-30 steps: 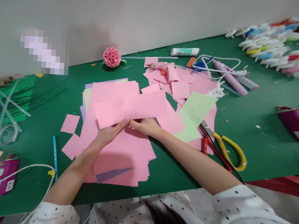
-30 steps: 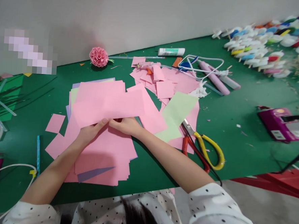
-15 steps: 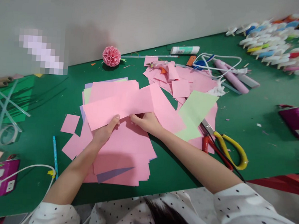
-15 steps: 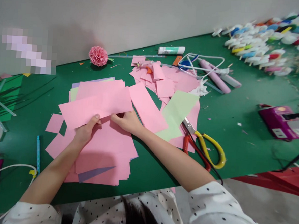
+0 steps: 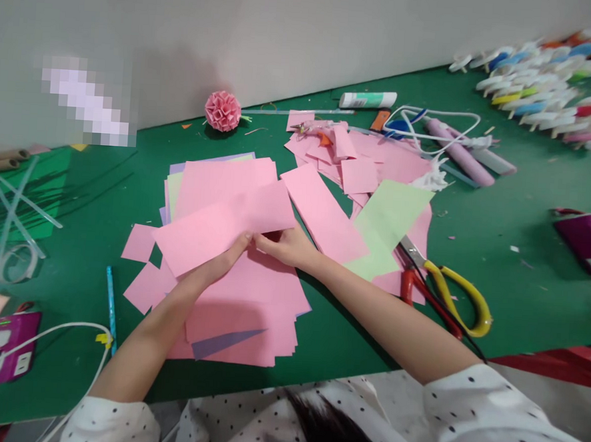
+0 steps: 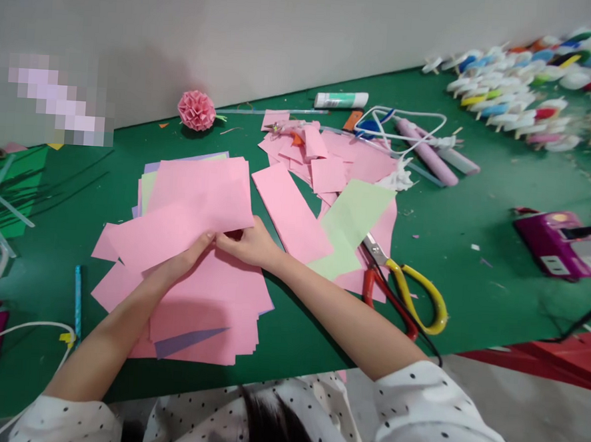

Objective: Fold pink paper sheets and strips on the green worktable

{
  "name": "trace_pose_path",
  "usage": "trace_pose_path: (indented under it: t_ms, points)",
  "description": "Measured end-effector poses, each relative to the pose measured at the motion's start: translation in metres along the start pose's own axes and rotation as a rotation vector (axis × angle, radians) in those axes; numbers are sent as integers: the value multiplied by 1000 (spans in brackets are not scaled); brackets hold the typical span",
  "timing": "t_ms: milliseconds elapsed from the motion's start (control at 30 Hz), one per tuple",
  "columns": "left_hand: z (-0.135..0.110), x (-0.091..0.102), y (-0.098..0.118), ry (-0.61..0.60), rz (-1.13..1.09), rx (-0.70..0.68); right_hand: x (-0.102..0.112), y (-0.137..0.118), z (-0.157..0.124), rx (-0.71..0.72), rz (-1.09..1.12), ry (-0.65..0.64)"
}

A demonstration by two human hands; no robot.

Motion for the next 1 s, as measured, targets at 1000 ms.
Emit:
trace_pose_path:
  t_ms: [1000]
  points:
    - [8,7,-19,-75,-91,-1,4,-6,4,-99,60,97]
Point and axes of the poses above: each hand's wrist, its own z-axis towards the middle knuckle, its own x-axis out of the back of the hand, y = z × x, the point moved 1 cm from there along z, towards the middle knuckle
